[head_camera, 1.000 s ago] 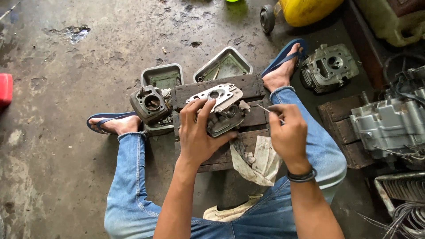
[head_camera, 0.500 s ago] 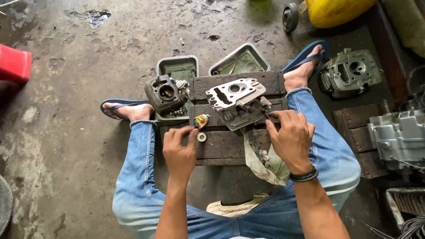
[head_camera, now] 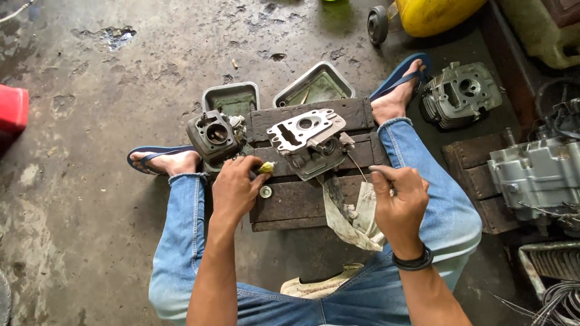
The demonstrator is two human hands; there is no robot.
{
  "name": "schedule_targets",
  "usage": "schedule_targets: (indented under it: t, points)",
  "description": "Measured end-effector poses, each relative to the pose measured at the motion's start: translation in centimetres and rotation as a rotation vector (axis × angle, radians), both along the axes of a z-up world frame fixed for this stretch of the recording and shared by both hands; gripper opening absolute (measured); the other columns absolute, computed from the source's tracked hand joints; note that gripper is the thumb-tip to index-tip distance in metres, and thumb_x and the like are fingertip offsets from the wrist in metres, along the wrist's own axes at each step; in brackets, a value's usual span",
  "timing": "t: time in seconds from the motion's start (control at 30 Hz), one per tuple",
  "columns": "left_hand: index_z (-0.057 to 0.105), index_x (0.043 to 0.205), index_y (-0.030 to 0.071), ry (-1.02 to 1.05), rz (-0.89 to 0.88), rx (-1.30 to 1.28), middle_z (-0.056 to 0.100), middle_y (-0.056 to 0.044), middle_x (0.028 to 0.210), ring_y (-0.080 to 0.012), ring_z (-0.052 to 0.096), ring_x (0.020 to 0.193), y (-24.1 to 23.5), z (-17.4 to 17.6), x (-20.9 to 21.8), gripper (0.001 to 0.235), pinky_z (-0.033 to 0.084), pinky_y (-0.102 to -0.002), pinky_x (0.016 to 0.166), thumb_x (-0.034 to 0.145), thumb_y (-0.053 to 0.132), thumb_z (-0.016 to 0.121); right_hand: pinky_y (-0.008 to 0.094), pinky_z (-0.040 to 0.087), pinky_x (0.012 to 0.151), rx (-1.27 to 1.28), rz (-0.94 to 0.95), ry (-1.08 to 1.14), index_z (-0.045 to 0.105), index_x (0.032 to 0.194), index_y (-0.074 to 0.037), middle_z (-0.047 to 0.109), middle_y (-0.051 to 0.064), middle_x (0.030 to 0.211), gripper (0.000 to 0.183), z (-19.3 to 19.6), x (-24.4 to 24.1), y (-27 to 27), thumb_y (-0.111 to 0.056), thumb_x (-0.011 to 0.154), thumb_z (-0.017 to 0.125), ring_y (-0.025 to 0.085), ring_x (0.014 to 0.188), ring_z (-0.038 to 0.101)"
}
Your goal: The person sits on the floor and uses a small metal tool to scrape and clean the surface of a disassembled engine cylinder head. They wipe the part with a cloth and continue to work on the internal surfaces of the metal component.
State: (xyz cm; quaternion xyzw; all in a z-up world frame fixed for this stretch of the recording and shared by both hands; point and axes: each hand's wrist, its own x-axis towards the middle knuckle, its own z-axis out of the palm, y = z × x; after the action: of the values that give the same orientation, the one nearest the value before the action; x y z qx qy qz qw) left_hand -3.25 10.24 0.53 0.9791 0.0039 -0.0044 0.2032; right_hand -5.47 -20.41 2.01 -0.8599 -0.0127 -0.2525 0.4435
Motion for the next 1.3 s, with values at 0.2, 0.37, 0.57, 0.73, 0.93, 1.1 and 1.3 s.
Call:
schedule_targets:
  t: [0.2,0.37,0.57,0.73,0.93,1.1,1.3]
  points:
    - [0.077,0.101,0.021,-0.133,0.082,-0.377,0.075,-0.001,0.088,-0.0204,0.074,0.084,-1.1,3.8,-2.6,0.014,0.056,-0.036,0.082,0.089,0.028,0.080,0.035,0.040,0.080,0.005,0.084,-0.001,0.079,0.102,-0.019,0.060,-0.003,0.074,0.008,0.2,-1.1,0.5,-0.024,0.096,0.076,0.016,0.069,0.059]
    - [0.078,0.100,0.014,-0.144,0.025,-0.664,0.074,-0.001,0.084,-0.0127,0.064,0.070,-5.3,4.7,-5.4,0.019,0.049,-0.027,0.064,0.082,0.015,0.083,0.032,0.039,0.080,0.054,0.233,0.024,0.078,0.106,-0.016,0.063,-0.003,0.075,0.016,0.0,-2.7,2.1,-0.025,0.093,0.073,0.013,0.070,0.053]
    - [0.079,0.097,0.006,-0.104,0.032,-0.856,0.071,-0.001,0.080,-0.0079,0.053,0.060,-8.7,7.2,-7.0,0.024,0.041,-0.022,0.051,0.075,0.003,0.085,0.023,0.043,0.060,0.167,0.361,0.189,0.077,0.113,-0.011,0.059,-0.003,0.080,0.033,4.0,-3.7,3.7,-0.014,0.081,0.082,0.009,0.070,0.050]
    - [0.079,0.097,0.005,-0.122,0.033,-0.883,0.068,0.000,0.079,-0.0077,0.051,0.060,-9.3,8.0,-7.5,0.024,0.039,-0.022,0.051,0.075,0.001,0.084,0.023,0.042,0.063,0.213,0.382,0.198,0.078,0.110,-0.011,0.057,-0.002,0.080,0.032,4.7,-4.3,3.7,-0.009,0.078,0.084,0.010,0.071,0.049]
    - [0.078,0.097,0.005,-0.184,0.014,-0.836,0.069,0.000,0.080,-0.0086,0.052,0.061,-9.3,8.3,-7.9,0.025,0.041,-0.023,0.051,0.073,0.000,0.084,0.023,0.044,0.063,0.220,0.385,0.182,0.078,0.106,-0.012,0.057,-0.002,0.079,0.029,5.1,-4.4,3.8,-0.009,0.077,0.084,0.009,0.070,0.050]
    - [0.077,0.096,0.005,-0.166,0.013,-0.840,0.067,0.000,0.079,-0.0084,0.054,0.061,-9.6,8.8,-7.9,0.024,0.042,-0.022,0.051,0.074,-0.001,0.083,0.021,0.044,0.061,0.289,0.398,0.195,0.078,0.108,-0.011,0.057,-0.002,0.080,0.030,4.9,-4.6,3.7,-0.006,0.078,0.083,0.008,0.069,0.050]
    - [0.078,0.098,0.008,-0.105,0.060,-0.583,0.065,0.001,0.076,-0.0097,0.053,0.058,-9.5,7.4,-7.4,0.022,0.041,-0.025,0.047,0.078,0.015,0.083,0.016,0.033,0.048,0.651,0.682,0.349,0.071,0.125,-0.015,0.056,-0.005,0.086,0.032,0.8,-4.2,2.3,-0.014,0.093,0.067,0.004,0.064,0.041]
